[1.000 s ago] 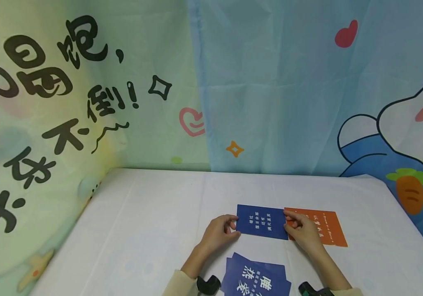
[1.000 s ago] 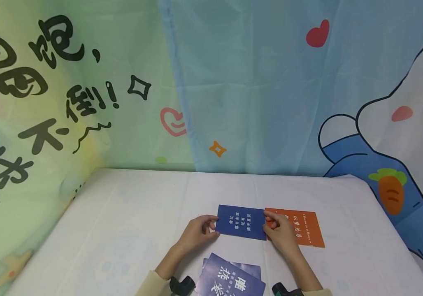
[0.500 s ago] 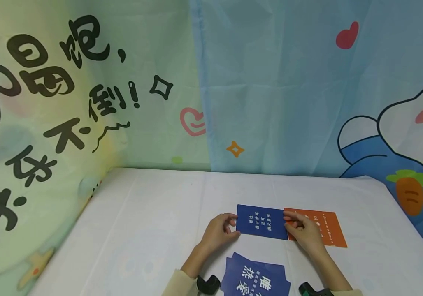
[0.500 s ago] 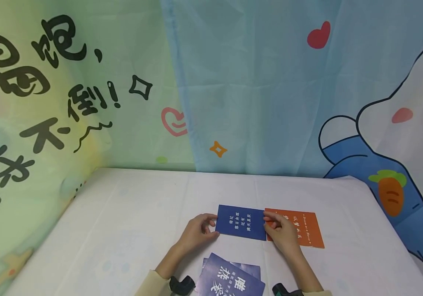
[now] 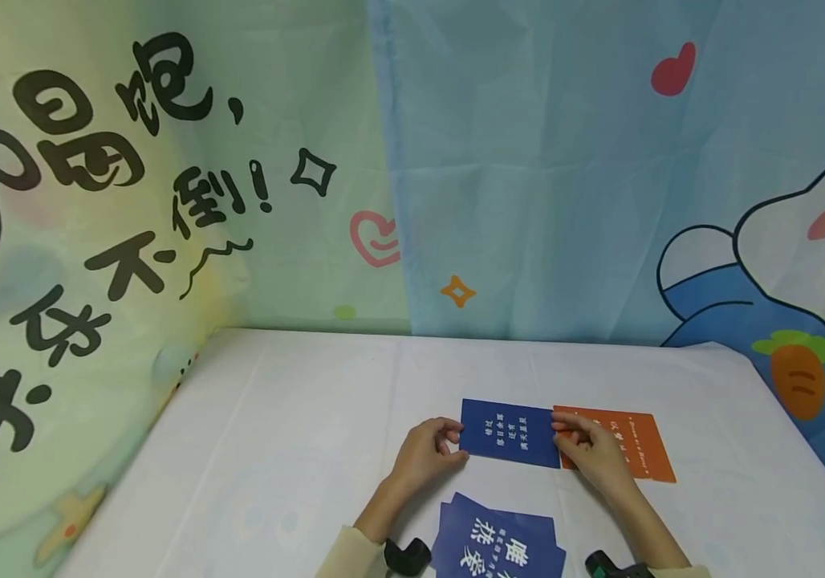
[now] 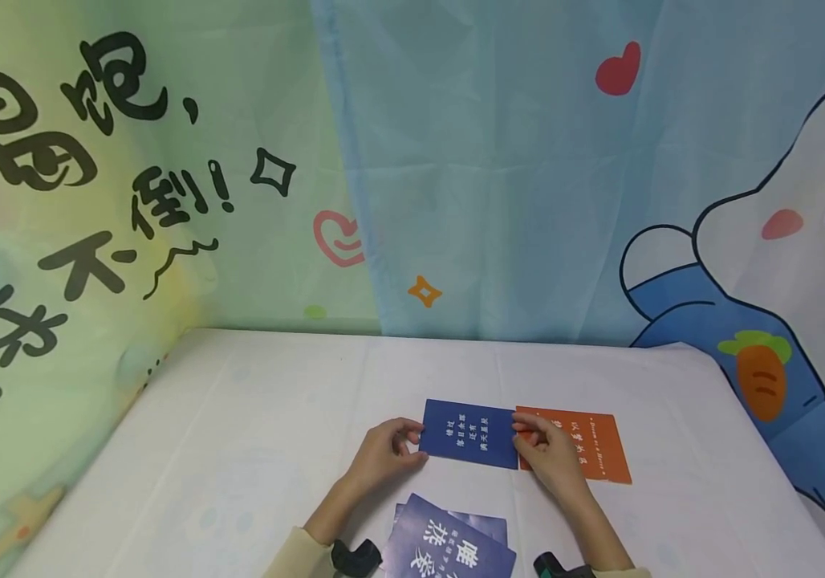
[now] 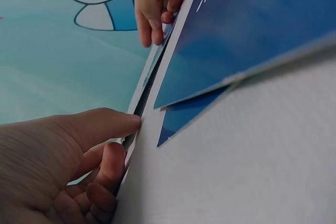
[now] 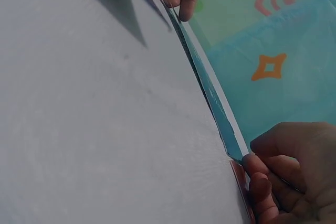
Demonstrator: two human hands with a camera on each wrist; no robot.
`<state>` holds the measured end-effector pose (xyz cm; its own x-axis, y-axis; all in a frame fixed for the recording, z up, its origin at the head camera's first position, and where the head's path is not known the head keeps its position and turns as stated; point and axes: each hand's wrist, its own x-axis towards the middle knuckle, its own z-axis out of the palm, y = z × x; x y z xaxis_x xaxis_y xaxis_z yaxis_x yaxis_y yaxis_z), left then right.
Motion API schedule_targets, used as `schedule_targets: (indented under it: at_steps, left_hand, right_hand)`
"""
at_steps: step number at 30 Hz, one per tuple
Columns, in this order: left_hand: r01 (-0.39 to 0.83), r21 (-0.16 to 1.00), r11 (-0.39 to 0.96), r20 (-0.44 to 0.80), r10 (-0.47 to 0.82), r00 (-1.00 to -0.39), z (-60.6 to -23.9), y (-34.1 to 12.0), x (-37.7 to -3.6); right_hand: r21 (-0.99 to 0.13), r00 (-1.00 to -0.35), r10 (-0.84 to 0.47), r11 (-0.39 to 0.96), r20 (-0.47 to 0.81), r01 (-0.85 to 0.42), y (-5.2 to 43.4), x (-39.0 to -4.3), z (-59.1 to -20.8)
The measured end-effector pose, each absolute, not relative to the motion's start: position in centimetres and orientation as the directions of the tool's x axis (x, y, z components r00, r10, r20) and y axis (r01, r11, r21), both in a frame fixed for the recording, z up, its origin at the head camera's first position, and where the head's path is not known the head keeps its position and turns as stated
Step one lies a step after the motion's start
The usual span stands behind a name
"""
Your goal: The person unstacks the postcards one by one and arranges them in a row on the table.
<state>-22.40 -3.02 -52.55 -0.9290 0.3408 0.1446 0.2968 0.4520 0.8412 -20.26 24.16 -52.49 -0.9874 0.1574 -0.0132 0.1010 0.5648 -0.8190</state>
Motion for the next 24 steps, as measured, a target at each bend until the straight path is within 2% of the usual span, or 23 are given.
schedule_targets:
  at_steps: [8,14,17,24]
  left_hand:
    - [0.298,0.842,0.449,0.137,0.356,-0.924,-52.2,-2.9,-22.0]
    - [0.272,0.871,0.408,0.109,0.379,-0.919,-52.3,-3.4,-21.6]
    - [0.272,0.879,0.392,0.111,0.386,-0.916,-52.3,-3.8,-21.6]
    - [0.278,0.875,0.397,0.102,0.411,-0.906,-51.9,-4.5,-21.3]
  right_hand:
    - [-0.804,-0.989,0.149,0.585,-0.018,0.103,24.6,-19.9,-52.2]
    - [-0.88,-0.976,0.207,0.45,-0.063,0.152,24.6,-19.7,-52.4]
    - [-0.914,-0.971,0.237,0.386,-0.037,0.129,24.7,-19.6,-52.4]
    - [-0.926,-0.96,0.278,0.369,0.028,0.079,24.6,-19.1,-51.6]
